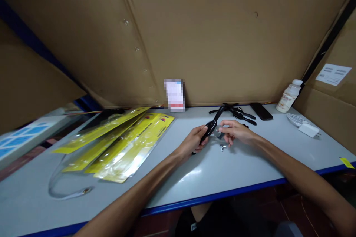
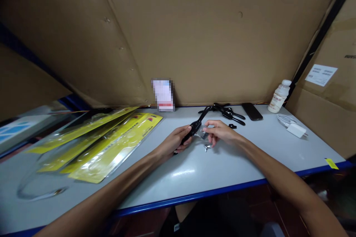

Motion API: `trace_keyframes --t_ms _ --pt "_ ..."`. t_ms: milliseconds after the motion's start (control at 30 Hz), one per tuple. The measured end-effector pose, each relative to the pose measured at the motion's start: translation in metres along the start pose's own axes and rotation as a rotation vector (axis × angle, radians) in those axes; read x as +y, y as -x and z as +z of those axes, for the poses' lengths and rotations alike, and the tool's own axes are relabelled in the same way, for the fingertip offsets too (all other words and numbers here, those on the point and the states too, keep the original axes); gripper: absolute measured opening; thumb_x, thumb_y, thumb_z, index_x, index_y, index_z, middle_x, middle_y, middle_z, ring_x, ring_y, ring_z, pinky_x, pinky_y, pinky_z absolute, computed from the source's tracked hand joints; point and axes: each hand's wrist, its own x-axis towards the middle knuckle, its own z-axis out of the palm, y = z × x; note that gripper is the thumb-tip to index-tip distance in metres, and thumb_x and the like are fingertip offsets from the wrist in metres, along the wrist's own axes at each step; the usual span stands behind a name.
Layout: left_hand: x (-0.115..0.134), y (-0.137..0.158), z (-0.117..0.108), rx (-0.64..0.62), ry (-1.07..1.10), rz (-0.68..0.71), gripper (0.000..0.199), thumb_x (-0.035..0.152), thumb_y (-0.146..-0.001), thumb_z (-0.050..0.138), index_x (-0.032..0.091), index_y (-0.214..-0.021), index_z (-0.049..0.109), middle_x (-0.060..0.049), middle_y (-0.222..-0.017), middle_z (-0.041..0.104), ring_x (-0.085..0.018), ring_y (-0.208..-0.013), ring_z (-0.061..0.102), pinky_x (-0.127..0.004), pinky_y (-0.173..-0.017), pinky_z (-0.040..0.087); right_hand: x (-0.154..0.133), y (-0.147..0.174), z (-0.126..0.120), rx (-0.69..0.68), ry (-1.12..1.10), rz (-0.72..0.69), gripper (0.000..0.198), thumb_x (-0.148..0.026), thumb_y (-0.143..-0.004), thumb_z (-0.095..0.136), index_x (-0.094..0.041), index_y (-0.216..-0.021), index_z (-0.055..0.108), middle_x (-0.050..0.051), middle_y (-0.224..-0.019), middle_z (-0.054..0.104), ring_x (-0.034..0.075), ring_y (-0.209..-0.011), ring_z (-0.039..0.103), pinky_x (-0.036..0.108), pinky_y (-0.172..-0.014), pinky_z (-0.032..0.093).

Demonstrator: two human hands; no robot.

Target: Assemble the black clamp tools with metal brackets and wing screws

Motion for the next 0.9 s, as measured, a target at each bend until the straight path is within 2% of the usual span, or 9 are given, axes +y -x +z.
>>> trace_keyframes --t_ms 133,267,400,533,667,900 --pt "-0.0001 -0.0004 0.0004 -0.026 -0.012 -0.009 0.032 0.051 -0.094 0.048 0.02 -0.086 0.048 0.008 -0.054 0.039 -0.004 -0.037 0.023 -0.015 -0.033 0.016 0.0045 -0.0025 0.0024 -0.063 -0.065 -0.049 0.023 -0.039 -0.091 0.064 -0.021 -0.085 0.05 0.001 -0.062 0.068 0.011 -0.045 0.059 0.021 -0.046 0.046" --pt "0.0008 -0.0001 0.0018 -0.076 -0.048 -0.025 0.04 0.056 -0.095 0.045 0.018 -0.082 0.05 0.007 -0.055 0.04 -0.004 -0.036 0.023 -0.016 -0.033 0.016 0.0052 -0.002 0.0041 -0.103 -0.095 -0.071 0.023 -0.036 -0.089 0.066 -0.018 -0.099 0.056 0.005 -0.077 0.072 0.013 -0.053 0.065 0.024 -0.051 0.052" --pt "0.0018 0.0005 0.0025 -0.077 -0.076 -0.008 0.044 0.06 -0.093 0.046 0.018 -0.081 0.05 0.007 -0.055 0.041 -0.004 -0.036 0.025 -0.016 -0.033 0.017 0.0034 0.0001 0.0061 -0.059 -0.127 -0.046 0.023 -0.032 -0.086 0.069 -0.016 -0.098 0.056 0.01 -0.089 0.074 0.016 -0.062 0.07 0.028 -0.06 0.057" --pt "0.0027 0.0005 0.0029 -0.109 -0.081 0.022 0.045 0.062 -0.092 0.048 0.018 -0.082 0.049 0.007 -0.057 0.042 -0.004 -0.037 0.028 -0.016 -0.033 0.019 0.0023 0.0008 0.0077 -0.003 -0.145 -0.046 0.019 -0.03 -0.087 0.068 -0.016 -0.091 0.056 0.013 -0.091 0.074 0.017 -0.065 0.071 0.027 -0.059 0.056" --pt "0.0008 -0.0017 0.002 -0.129 -0.086 0.04 0.036 0.053 -0.089 0.058 0.019 -0.081 0.048 0.007 -0.058 0.042 -0.003 -0.037 0.029 -0.015 -0.033 0.019 0.0017 -0.0008 0.0071 0.027 -0.13 -0.038 0.016 -0.03 -0.086 0.068 -0.017 -0.088 0.058 0.011 -0.089 0.074 0.015 -0.061 0.068 0.025 -0.054 0.054" --pt "0.0005 -0.0014 0.0007 -0.135 -0.08 0.028 0.034 0.052 -0.092 0.052 0.018 -0.088 0.051 0.007 -0.058 0.044 -0.004 -0.036 0.028 -0.016 -0.033 0.018 0.0015 -0.0031 0.0086 0.087 -0.061 -0.043 0.015 -0.026 -0.084 0.067 -0.017 -0.079 0.056 0.008 -0.081 0.073 0.012 -0.057 0.064 0.024 -0.052 0.052"
